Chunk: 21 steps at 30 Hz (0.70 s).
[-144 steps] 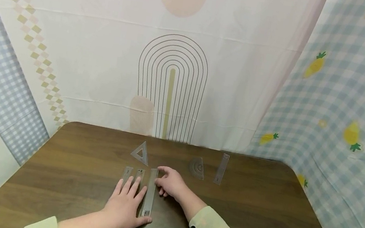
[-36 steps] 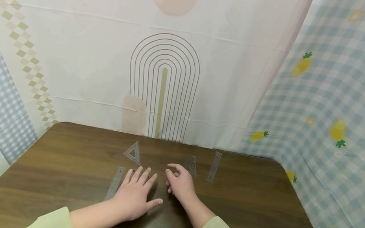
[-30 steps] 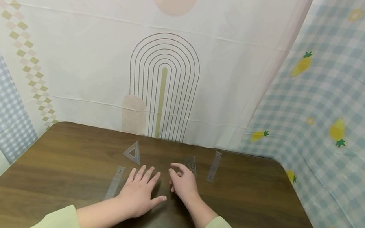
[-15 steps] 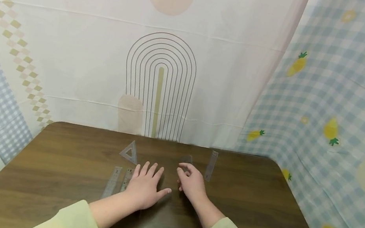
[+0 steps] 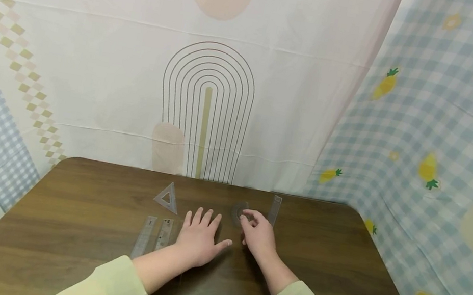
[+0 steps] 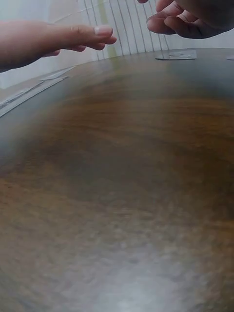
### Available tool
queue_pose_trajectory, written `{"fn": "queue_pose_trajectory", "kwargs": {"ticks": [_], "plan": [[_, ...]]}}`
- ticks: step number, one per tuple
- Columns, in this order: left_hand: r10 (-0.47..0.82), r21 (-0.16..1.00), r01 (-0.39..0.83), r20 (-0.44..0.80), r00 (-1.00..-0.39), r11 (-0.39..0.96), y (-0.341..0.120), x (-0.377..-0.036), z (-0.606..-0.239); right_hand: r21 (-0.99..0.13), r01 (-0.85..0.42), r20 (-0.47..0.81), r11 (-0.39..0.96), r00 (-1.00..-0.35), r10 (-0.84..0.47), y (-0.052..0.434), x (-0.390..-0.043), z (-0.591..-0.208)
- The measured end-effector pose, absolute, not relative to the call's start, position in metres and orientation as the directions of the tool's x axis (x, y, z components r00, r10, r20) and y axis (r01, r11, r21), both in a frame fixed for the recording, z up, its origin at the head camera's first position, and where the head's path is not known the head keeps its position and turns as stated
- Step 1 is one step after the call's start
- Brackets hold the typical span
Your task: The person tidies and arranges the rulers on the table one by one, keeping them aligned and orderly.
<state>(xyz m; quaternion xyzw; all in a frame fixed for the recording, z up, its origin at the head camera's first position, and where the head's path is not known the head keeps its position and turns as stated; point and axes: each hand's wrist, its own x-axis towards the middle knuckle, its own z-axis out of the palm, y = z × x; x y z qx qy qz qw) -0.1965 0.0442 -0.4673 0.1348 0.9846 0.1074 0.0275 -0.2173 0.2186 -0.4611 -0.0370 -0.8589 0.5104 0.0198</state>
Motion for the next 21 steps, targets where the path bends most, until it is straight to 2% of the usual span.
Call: {"fn": "queue_pose_trajectory", "kwargs": {"ticks": [12, 21], "plan": [[0.271, 0.161, 0.261, -0.043, -0.962, 0.952, 0.073, -0.204, -0.468, -0.823, 0.004, 0.082, 0.568, -0.989, 0.126, 0.246, -0.232, -0.469], [0.279, 0.109, 0.271, -0.064, -0.958, 0.956, 0.088, -0.206, -0.470, -0.693, -0.032, 0.141, 0.721, -0.986, 0.092, 0.281, -0.252, -0.478]]}}
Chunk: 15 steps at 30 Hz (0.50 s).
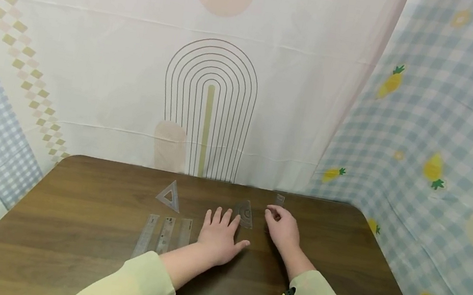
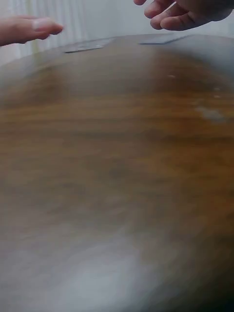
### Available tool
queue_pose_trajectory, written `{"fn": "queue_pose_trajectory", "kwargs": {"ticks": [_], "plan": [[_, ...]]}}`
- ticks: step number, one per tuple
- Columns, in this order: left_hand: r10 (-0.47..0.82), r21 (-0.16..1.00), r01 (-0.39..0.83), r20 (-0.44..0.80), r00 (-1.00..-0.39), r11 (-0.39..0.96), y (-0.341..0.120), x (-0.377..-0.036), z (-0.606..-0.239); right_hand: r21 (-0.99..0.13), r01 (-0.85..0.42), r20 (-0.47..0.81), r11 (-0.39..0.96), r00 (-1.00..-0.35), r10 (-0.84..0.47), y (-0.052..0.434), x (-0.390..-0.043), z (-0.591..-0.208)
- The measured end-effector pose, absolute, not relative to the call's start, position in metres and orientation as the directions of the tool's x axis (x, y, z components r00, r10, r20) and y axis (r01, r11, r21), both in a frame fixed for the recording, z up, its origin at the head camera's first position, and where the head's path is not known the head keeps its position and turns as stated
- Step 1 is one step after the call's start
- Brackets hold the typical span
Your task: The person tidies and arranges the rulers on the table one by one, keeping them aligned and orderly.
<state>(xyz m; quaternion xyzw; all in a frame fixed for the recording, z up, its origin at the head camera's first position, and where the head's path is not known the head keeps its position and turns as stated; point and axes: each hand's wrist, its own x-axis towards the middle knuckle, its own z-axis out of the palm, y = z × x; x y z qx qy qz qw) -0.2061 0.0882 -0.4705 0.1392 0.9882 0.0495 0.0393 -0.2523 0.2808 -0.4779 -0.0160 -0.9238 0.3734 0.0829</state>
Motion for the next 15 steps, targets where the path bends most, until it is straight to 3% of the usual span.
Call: {"fn": "queue_pose_trajectory", "kwargs": {"ticks": [8, 15], "plan": [[0.314, 0.042, 0.311, -0.081, -0.946, 0.949, 0.107, -0.209, -0.474, -0.571, -0.039, 0.147, 0.820, -0.988, 0.055, 0.302, -0.267, -0.486], [0.327, -0.029, 0.333, -0.134, -0.936, 0.942, 0.126, -0.216, -0.476, -0.538, -0.024, 0.113, 0.842, -0.993, 0.044, 0.313, -0.279, -0.488]]}}
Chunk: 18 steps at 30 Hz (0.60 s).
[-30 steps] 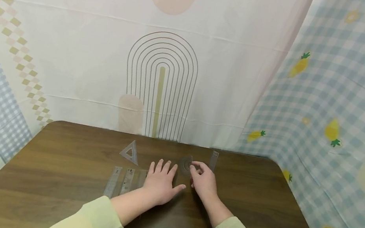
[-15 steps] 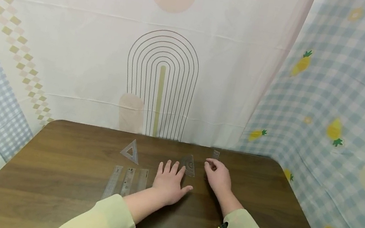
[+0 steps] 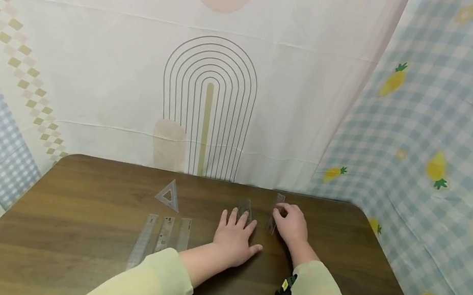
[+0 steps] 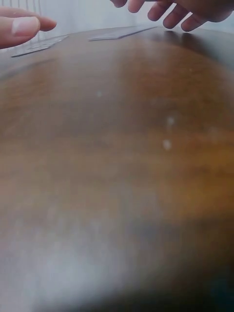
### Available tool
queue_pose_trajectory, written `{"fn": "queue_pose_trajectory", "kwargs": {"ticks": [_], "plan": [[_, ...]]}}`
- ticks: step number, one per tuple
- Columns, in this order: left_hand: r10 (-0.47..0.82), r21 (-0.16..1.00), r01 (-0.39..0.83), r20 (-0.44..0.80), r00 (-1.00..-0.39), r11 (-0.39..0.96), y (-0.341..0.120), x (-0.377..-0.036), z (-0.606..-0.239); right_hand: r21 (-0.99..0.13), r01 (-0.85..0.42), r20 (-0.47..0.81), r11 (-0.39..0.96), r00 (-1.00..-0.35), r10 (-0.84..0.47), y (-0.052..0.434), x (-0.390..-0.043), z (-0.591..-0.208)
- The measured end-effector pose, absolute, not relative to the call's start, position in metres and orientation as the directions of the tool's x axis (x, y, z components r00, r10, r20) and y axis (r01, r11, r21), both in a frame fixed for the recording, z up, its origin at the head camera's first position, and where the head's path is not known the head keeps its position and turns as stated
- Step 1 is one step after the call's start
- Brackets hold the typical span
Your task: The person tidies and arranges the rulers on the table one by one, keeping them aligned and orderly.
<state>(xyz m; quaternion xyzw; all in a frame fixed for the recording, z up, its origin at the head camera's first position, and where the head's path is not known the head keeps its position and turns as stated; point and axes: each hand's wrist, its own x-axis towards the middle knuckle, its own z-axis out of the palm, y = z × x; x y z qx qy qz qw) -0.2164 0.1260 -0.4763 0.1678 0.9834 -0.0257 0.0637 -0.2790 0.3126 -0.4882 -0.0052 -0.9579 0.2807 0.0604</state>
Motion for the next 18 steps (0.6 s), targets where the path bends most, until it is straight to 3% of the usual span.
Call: {"fn": "queue_pose_trajectory", "kwargs": {"ticks": [18], "plan": [[0.289, -0.144, 0.320, -0.199, -0.936, 0.936, 0.155, -0.240, -0.479, -0.437, 0.087, 0.012, 0.895, -0.995, 0.103, 0.323, -0.305, -0.490]]}}
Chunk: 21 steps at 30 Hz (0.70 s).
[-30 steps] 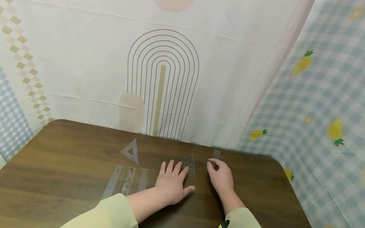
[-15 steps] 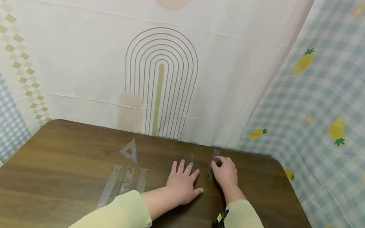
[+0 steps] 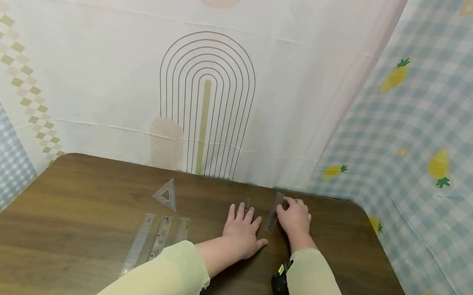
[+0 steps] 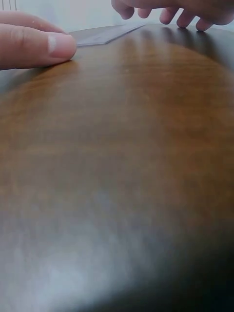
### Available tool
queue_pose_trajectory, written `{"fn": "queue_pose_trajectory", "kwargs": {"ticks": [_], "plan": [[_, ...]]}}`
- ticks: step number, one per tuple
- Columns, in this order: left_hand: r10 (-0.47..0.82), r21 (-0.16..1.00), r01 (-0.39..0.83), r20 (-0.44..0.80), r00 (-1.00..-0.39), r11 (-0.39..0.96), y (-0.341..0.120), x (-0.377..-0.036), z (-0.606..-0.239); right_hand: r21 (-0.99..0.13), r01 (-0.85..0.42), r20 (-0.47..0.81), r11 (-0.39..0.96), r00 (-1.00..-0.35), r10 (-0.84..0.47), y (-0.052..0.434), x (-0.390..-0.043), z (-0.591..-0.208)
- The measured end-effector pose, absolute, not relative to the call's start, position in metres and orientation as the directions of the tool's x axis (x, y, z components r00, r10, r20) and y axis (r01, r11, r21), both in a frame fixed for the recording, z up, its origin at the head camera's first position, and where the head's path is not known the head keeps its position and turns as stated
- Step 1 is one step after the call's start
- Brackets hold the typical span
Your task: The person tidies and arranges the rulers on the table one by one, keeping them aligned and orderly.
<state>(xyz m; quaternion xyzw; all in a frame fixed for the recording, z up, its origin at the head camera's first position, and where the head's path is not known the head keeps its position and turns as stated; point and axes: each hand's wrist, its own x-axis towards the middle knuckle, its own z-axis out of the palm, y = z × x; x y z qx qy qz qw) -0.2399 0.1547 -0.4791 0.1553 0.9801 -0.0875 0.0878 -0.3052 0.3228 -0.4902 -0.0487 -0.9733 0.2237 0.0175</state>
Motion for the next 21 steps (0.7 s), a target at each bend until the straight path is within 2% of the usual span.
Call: {"fn": "queue_pose_trajectory", "kwargs": {"ticks": [8, 21], "plan": [[0.270, -0.140, 0.300, -0.202, -0.942, 0.944, 0.157, -0.247, -0.479, -0.421, 0.132, -0.059, 0.897, -0.991, 0.119, 0.323, -0.316, -0.487], [0.261, -0.127, 0.289, -0.199, -0.945, 0.949, 0.167, -0.256, -0.484, -0.413, 0.157, -0.102, 0.897, -0.987, 0.126, 0.323, -0.328, -0.483]]}}
